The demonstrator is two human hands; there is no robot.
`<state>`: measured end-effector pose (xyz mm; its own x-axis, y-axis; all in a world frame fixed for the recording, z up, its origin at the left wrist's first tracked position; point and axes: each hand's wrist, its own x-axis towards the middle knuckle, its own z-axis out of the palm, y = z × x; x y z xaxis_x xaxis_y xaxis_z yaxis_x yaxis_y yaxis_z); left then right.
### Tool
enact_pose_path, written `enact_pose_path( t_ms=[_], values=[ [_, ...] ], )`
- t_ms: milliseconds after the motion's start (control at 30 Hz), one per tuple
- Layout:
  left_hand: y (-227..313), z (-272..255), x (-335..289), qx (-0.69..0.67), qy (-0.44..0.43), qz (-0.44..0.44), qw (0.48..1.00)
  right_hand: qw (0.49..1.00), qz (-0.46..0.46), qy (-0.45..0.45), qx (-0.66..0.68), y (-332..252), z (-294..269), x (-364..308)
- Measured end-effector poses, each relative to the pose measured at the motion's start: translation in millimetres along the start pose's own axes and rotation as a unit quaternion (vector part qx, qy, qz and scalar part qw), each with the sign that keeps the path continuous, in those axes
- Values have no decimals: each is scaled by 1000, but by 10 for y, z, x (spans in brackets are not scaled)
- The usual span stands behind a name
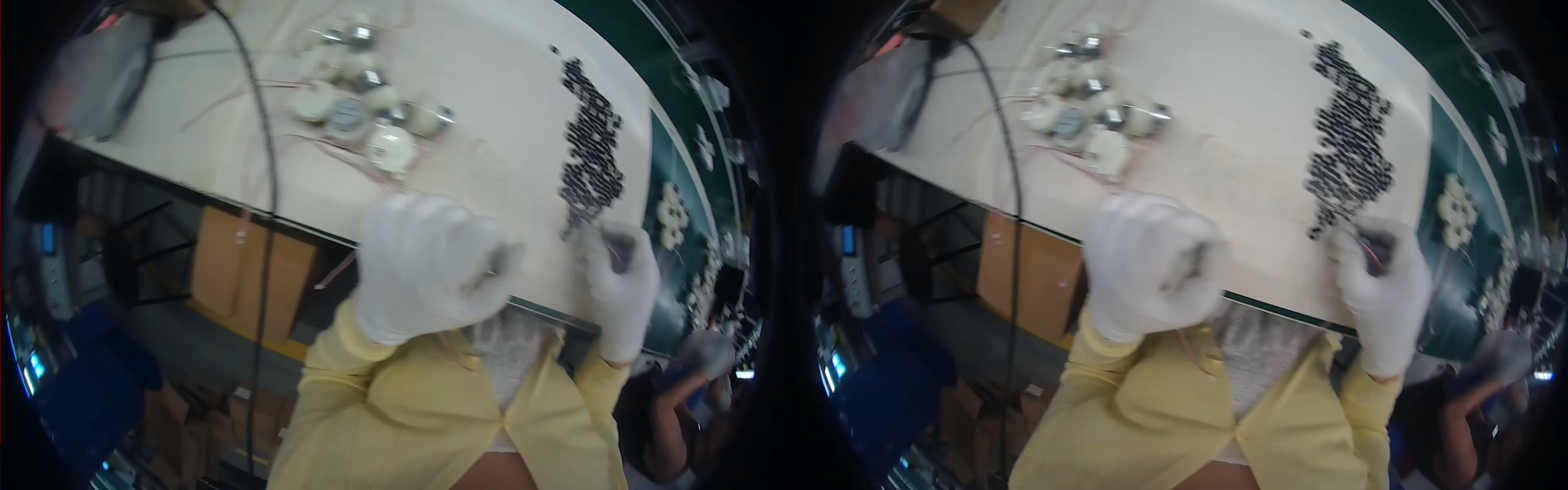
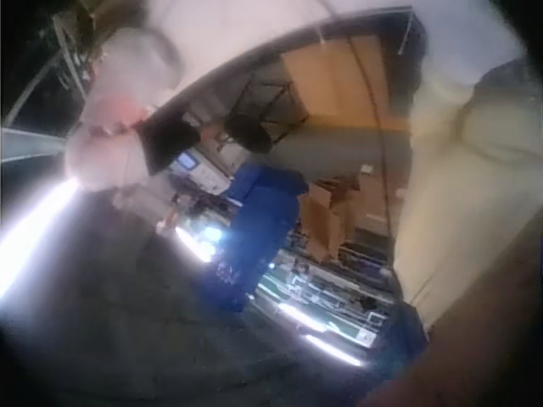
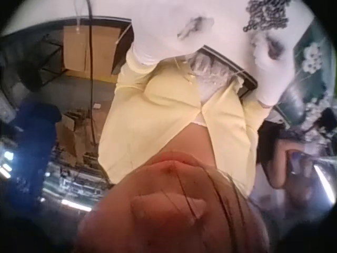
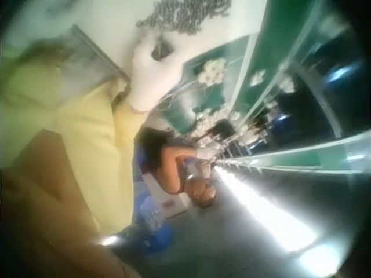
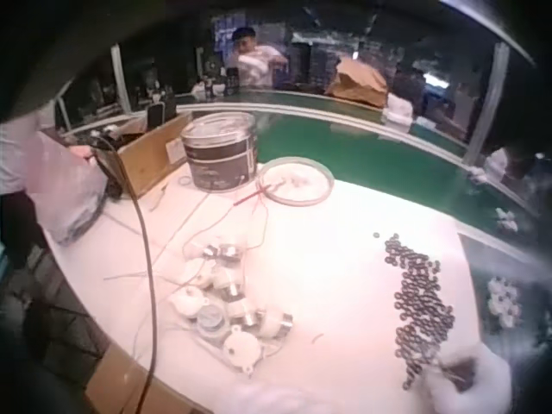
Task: The person assembles small white cylindrical electronic components by inserting black circular washers into their tops. They pick up each component, place a washer, and set the finished unit aside on the green work surface. The process is repeated continuously with parts organized on the table.
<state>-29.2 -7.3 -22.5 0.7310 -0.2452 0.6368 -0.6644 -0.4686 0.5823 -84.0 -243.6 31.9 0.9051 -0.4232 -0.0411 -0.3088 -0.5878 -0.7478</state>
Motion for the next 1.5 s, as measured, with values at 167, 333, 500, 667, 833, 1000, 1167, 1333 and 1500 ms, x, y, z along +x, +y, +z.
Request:
enact_pose_path(
  t_ms=[167,333,500,667,833,1000,1167,1333,1500],
  values=[
    [29,-34,24,-19,9,-12,1000,998,57,-28,-20,29,-64,1],
    [-13,2,7,-26,6,-6,1000,994,96,-35,-45,-47,-48,117],
    [-2,11,28,-10,12,-5,1000,995,51,-17,-80,-66,50,74],
    [0,35,10,-14,16,-7,1000,998,58,2,23,185,-17,80],
    [13,1,14,-5,8,-7,1000,998,28,49,7,425,-115,-68],
    [39,-26,27,12,-2,1,1000,991,-29,79,-100,629,-321,-120],
    [34,-79,55,-8,-32,-14,999,978,-53,100,-177,584,-368,-127],
    [47,-68,-9,-15,-35,-51,998,982,-9,90,-164,427,-548,-59],
    [85,-50,-57,-21,-37,-101,994,967,-189,64,-157,427,-610,-5]
  ],
)
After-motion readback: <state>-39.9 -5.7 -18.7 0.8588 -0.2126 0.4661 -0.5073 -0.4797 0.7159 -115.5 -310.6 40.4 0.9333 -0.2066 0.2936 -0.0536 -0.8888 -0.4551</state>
